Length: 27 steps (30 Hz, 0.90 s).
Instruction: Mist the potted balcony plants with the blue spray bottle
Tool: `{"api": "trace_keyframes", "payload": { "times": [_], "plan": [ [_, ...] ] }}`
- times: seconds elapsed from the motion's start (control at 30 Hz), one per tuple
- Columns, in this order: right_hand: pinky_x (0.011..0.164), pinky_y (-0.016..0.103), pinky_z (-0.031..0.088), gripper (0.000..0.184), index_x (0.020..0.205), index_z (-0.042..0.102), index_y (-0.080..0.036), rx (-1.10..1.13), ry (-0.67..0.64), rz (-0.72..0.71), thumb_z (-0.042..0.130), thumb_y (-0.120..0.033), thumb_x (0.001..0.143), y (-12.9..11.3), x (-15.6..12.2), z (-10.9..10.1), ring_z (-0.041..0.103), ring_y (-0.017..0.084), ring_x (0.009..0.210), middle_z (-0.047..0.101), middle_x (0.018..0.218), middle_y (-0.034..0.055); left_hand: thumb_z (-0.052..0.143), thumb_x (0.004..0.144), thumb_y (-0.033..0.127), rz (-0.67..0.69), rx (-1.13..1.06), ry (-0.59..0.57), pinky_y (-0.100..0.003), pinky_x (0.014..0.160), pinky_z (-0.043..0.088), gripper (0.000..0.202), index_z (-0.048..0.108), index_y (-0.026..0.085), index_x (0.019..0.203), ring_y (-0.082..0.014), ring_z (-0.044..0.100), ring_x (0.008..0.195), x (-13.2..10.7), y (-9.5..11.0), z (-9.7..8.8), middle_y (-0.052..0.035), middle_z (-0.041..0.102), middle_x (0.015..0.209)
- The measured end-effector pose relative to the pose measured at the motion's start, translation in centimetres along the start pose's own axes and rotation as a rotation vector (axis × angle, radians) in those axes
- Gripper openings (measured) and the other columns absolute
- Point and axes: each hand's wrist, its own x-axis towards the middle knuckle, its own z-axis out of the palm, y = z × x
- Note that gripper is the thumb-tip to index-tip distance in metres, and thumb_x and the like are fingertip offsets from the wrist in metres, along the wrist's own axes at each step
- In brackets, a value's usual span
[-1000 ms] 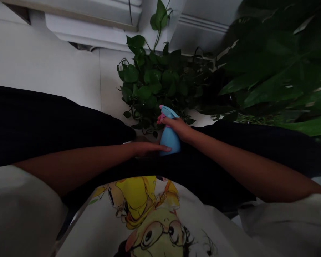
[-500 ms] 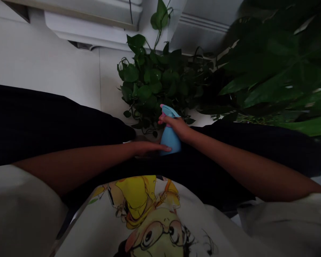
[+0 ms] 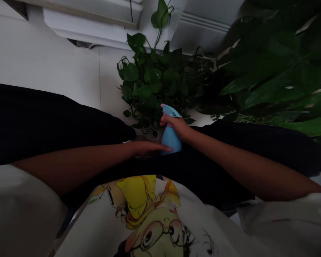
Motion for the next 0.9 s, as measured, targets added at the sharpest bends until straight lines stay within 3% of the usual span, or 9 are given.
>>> {"api": "trace_keyframes", "payload": {
  "times": [0.1, 0.23, 0.4, 0.5, 0.67, 0.77, 0.9],
  "plan": [
    [0.067, 0.029, 0.043, 0.07, 0.133, 0.055, -0.023, 0.01, -0.005, 0.021, 0.061, -0.02, 0.063, 0.1, 0.1, -0.1, 0.057, 0.017, 0.07, 0.058, 0.068, -0.0037, 0.094, 0.052, 0.044, -0.015, 0.008, 0.027, -0.037, 0.106, 0.046, 0.09, 0.059, 0.024, 0.133, -0.0264, 0.061, 0.123, -0.1, 0.2, 0.2, -0.0064, 0.068, 0.132],
    [0.067, 0.029, 0.043, 0.064, 0.127, 0.059, -0.024, -0.027, -0.017, 0.009, 0.059, -0.021, 0.063, 0.2, 0.1, -0.2, 0.057, 0.017, 0.069, 0.058, 0.066, -0.0038, 0.093, 0.055, 0.045, -0.031, 0.029, 0.002, -0.037, 0.106, 0.047, 0.083, 0.062, 0.02, 0.128, -0.0266, 0.061, 0.123, -0.1, 0.3, 0.0, -0.009, 0.067, 0.134],
    [0.066, 0.03, 0.044, 0.035, 0.098, 0.068, -0.021, -0.149, 0.034, -0.025, 0.059, -0.021, 0.063, 0.3, 0.0, -0.2, 0.055, 0.018, 0.069, 0.058, 0.066, -0.0002, 0.093, 0.057, 0.043, 0.036, 0.054, 0.011, -0.035, 0.105, 0.048, 0.095, 0.051, 0.026, 0.141, -0.0256, 0.06, 0.125, -0.1, 0.2, -0.2, -0.0071, 0.063, 0.14],
    [0.066, 0.03, 0.044, 0.018, 0.08, 0.065, -0.02, -0.194, 0.043, -0.045, 0.058, -0.021, 0.064, 0.3, -0.3, -0.2, 0.054, 0.017, 0.069, 0.057, 0.066, 0.001, 0.092, 0.058, 0.041, 0.054, 0.077, 0.015, -0.035, 0.105, 0.048, 0.1, 0.046, 0.028, 0.145, -0.0251, 0.061, 0.124, -0.2, 0.2, -0.2, -0.0057, 0.063, 0.139],
    [0.067, 0.03, 0.044, 0.003, 0.064, 0.055, -0.021, -0.183, -0.008, -0.083, 0.056, -0.024, 0.064, 0.4, -0.7, -0.4, 0.051, 0.016, 0.068, 0.055, 0.067, 0.0015, 0.091, 0.058, 0.044, 0.015, 0.097, 0.022, -0.035, 0.104, 0.048, 0.091, 0.052, 0.027, 0.139, -0.0258, 0.062, 0.122, -0.2, 0.2, 0.1, -0.0054, 0.066, 0.135],
    [0.067, 0.031, 0.043, 0.006, 0.069, 0.058, -0.021, -0.12, -0.097, -0.081, 0.058, -0.025, 0.065, 0.4, -0.6, -0.8, 0.053, 0.017, 0.071, 0.057, 0.071, 0.001, 0.091, 0.059, 0.042, -0.002, 0.091, 0.036, -0.035, 0.103, 0.049, 0.085, 0.055, 0.026, 0.134, -0.0251, 0.062, 0.122, -0.1, 0.1, 0.3, -0.0053, 0.067, 0.134],
    [0.076, 0.032, 0.045, 0.02, 0.085, 0.065, -0.021, -0.09, -0.164, -0.063, 0.061, -0.029, 0.067, 0.4, -0.5, -1.3, 0.058, 0.02, 0.09, 0.065, 0.09, 0.0027, 0.089, 0.062, 0.044, -0.015, 0.084, 0.019, -0.036, 0.103, 0.049, 0.079, 0.057, 0.025, 0.132, -0.0253, 0.064, 0.118, 0.2, -0.1, 0.1, -0.0063, 0.07, 0.128]
  ]
}}
